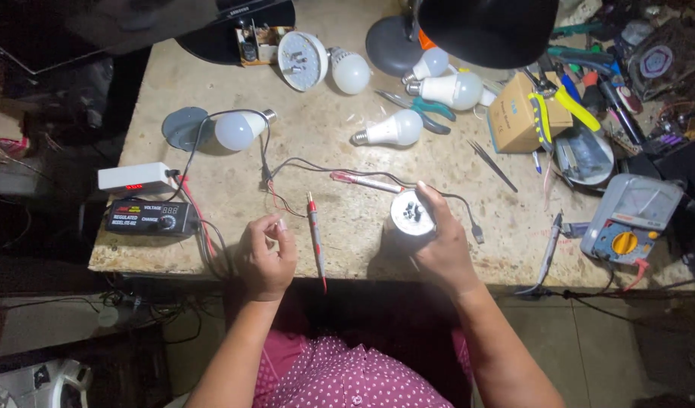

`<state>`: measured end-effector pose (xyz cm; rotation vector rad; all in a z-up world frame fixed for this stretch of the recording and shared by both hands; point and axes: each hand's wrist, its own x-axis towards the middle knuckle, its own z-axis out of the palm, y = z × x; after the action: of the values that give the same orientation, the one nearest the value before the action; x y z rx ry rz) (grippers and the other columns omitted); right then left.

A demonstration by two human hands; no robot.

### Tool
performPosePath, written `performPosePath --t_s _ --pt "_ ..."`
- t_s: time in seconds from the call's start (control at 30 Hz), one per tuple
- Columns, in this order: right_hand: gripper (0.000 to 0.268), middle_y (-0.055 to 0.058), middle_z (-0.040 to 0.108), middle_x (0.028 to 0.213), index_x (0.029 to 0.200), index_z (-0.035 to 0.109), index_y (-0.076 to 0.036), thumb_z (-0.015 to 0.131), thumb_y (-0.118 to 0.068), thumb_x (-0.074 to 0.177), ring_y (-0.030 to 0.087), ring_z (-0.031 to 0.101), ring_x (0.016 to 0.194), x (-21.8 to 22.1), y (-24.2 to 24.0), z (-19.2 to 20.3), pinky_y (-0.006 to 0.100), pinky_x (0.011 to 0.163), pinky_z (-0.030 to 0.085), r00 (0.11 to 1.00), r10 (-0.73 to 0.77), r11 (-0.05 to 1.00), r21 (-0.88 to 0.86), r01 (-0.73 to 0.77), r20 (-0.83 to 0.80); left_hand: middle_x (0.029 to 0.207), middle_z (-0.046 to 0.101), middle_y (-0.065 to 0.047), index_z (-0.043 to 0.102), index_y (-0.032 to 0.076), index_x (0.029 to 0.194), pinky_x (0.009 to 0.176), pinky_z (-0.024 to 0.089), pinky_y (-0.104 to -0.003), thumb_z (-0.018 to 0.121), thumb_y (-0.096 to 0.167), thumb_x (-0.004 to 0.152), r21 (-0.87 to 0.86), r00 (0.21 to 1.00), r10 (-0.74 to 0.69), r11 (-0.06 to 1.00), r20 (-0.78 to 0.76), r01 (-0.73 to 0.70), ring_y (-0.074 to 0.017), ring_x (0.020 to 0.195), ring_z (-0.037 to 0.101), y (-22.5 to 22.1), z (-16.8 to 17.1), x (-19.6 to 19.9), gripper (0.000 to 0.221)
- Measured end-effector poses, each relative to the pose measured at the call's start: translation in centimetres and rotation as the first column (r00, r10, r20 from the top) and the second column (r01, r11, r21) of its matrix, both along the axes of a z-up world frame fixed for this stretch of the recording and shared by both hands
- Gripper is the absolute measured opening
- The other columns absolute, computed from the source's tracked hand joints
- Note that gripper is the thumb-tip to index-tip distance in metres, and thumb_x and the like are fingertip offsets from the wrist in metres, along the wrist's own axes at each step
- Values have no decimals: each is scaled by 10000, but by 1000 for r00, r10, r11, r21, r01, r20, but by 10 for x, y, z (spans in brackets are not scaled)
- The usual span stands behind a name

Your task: Testing LED strips and light bulbs using a power supply and multimeter at a repair bench.

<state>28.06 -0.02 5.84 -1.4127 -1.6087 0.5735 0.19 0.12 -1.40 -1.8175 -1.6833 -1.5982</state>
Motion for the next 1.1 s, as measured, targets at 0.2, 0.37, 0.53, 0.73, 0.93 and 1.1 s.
performPosePath --t_s 0.2,0.37,0.53,0.73,0.93,1.1 --pt "1027 301 652 1285 1549 426 -122 953 -227 675 518 646 1157 11 0 10 592 1002 522 999 41 999 -11 -40 26 767 667 -28 694 64 1045 561 527 -281 690 60 917 -13 997 -71 997 18 71 -203 615 639 -4 3 -2 128" --pt "940 384 608 1261 1556 383 -68 826 2 729 597 605 1147 13 -9 6 654 972 507 999 47 995 -86 -48 -12 814 672 -25 688 80 1061 651 547 -327 712 120 910 8 988 -139 990 -65 140 -221 711 668 14 32 23 158" --pt "887 362 587 1311 1569 377 -91 758 18 775 605 565 1201 27 -7 -53 669 998 476 1000 23 996 -92 -22 5 973 614 -131 634 27 1191 782 519 -457 680 150 927 -5 910 -381 922 -165 386 -352 894 641 77 47 71 295" --pt "569 242 677 1210 1460 463 -33 642 -133 930 477 660 1126 34 -5 -76 588 975 512 997 47 997 64 -51 59 1242 571 -139 487 132 1474 955 526 -544 690 95 743 -535 784 -581 743 -218 401 -397 1170 542 143 49 102 760" --pt "551 220 694 1130 1427 514 -3 659 -183 927 435 694 1058 45 -2 -108 549 920 543 989 57 988 136 -76 139 1149 657 -70 638 194 1313 958 533 -528 792 257 823 -722 710 -668 602 -222 342 -352 1134 610 149 52 108 517" --pt "564 195 674 976 1371 549 0 697 -302 918 425 689 940 42 0 -103 521 850 548 980 58 982 164 -90 190 1074 671 -96 632 154 1342 923 555 -506 794 351 850 -718 750 -622 627 -227 302 -334 1074 662 148 52 110 554"
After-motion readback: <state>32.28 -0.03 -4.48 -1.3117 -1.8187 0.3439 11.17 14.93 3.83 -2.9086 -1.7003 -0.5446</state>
